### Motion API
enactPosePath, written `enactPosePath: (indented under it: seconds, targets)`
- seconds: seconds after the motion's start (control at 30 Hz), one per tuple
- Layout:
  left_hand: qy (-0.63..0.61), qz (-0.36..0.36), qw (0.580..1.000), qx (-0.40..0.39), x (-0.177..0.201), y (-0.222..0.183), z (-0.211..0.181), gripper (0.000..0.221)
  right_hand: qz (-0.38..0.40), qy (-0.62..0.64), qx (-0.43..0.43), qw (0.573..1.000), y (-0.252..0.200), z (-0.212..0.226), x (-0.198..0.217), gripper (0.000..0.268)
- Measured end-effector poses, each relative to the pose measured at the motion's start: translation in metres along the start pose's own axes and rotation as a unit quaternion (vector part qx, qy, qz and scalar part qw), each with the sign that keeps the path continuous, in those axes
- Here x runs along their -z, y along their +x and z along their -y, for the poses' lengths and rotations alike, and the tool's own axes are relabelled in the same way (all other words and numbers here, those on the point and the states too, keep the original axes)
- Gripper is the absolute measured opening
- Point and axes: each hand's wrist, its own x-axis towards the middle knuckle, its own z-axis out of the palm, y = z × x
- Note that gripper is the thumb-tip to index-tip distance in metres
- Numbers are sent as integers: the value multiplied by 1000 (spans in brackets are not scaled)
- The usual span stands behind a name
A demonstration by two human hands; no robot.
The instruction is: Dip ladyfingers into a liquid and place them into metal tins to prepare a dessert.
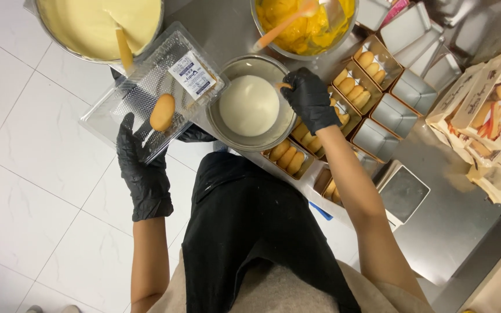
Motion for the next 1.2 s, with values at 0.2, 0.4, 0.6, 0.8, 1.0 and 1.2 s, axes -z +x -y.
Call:
enactPosePath:
  seconds: [0.2,0.4,0.6,0.8,1.0,1.2]
  targets:
    - [-1,17,1000,3,0,5,7,61,86,498,-100,857,-31,-14,72,37]
    - [-16,47,999,12,-7,13,13,60,42,515,-126,847,-149,-124,141,34]
    - [-30,59,997,48,-16,25,32,59,29,151,-231,961,-232,-176,95,34]
    - [-34,78,995,53,-30,24,36,59,54,-101,-250,962,-252,-180,45,22]
    - [4,80,996,42,-40,18,35,60,-36,-247,-156,956,-285,-211,5,17]
    - [-7,65,997,49,-27,22,40,59,-3,-280,-153,948,-279,-208,-3,17]
